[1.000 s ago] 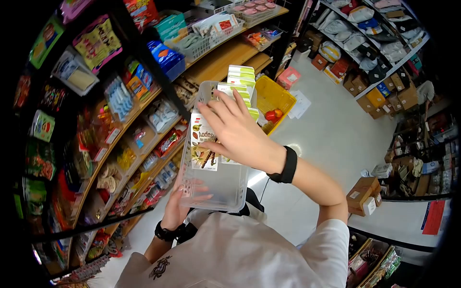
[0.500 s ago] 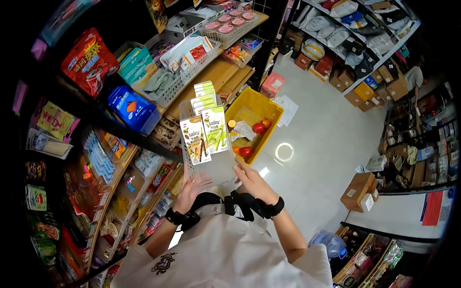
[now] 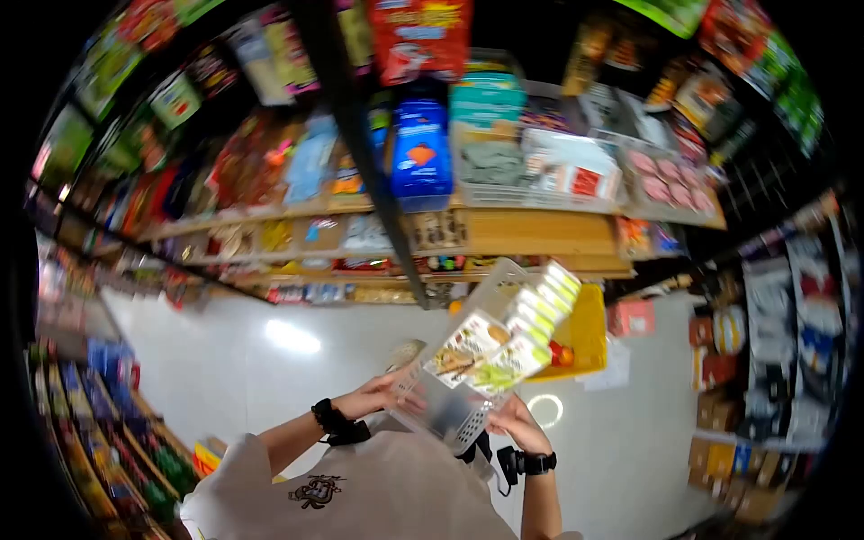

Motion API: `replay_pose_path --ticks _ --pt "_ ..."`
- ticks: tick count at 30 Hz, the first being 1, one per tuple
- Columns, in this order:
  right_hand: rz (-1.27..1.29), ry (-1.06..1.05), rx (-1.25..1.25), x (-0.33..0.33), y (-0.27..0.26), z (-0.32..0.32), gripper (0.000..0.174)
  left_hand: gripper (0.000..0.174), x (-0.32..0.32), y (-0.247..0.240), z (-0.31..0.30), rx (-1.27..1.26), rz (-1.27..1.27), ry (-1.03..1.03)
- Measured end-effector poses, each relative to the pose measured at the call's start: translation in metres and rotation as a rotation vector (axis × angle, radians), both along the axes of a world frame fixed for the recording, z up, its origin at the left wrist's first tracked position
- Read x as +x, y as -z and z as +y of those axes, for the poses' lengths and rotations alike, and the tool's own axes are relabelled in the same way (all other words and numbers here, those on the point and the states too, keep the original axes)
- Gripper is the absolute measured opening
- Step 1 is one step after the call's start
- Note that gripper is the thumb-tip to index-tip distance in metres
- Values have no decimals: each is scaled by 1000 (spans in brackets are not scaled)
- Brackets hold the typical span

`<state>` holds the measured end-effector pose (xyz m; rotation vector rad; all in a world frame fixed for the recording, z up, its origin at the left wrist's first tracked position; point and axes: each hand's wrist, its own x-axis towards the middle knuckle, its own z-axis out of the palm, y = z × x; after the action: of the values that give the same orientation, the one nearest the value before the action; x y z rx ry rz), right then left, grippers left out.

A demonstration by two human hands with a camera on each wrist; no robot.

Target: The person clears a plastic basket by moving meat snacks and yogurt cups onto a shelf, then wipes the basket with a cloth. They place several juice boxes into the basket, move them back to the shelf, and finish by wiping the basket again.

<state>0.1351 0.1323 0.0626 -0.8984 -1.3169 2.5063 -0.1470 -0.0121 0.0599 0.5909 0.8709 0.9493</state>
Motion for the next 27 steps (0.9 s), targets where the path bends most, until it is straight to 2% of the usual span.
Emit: replay_pose_path --ticks 1,4,7,8,11,12,15,19,24,27 --pt "-68 -180 -50 9 20 8 54 68 6 -3 -16 20 25 -74" --pt "12 -321 -108 -19 3 0 54 69 15 -10 -61 63 51 -294" --pt "46 -537 -149 -60 5 -12 55 72 9 -23 -107 -37 77 -469" --pt "56 -556 -190 -78 -1 -18 57 75 5 -14 -124 1 116 -536" --pt "69 -738 -145 -127 4 -40 57 74 -10 -27 -162 -9 55 -747" --pt "110 -683 -150 -142 1 -53 59 76 -17 -29 -174 -2 84 -798" --pt "148 -738 -85 -195 -25 -78 57 76 -42 -37 -206 111 14 -922" --pt "220 -722 -35 -265 -53 -106 63 82 -89 -58 -235 142 67 -1007" --pt "306 -680 114 -350 -82 -119 59 87 -156 -98 -239 185 242 -1095" --pt "269 -657 355 -402 -127 -120 55 87 -207 -119 -231 286 182 -1108"
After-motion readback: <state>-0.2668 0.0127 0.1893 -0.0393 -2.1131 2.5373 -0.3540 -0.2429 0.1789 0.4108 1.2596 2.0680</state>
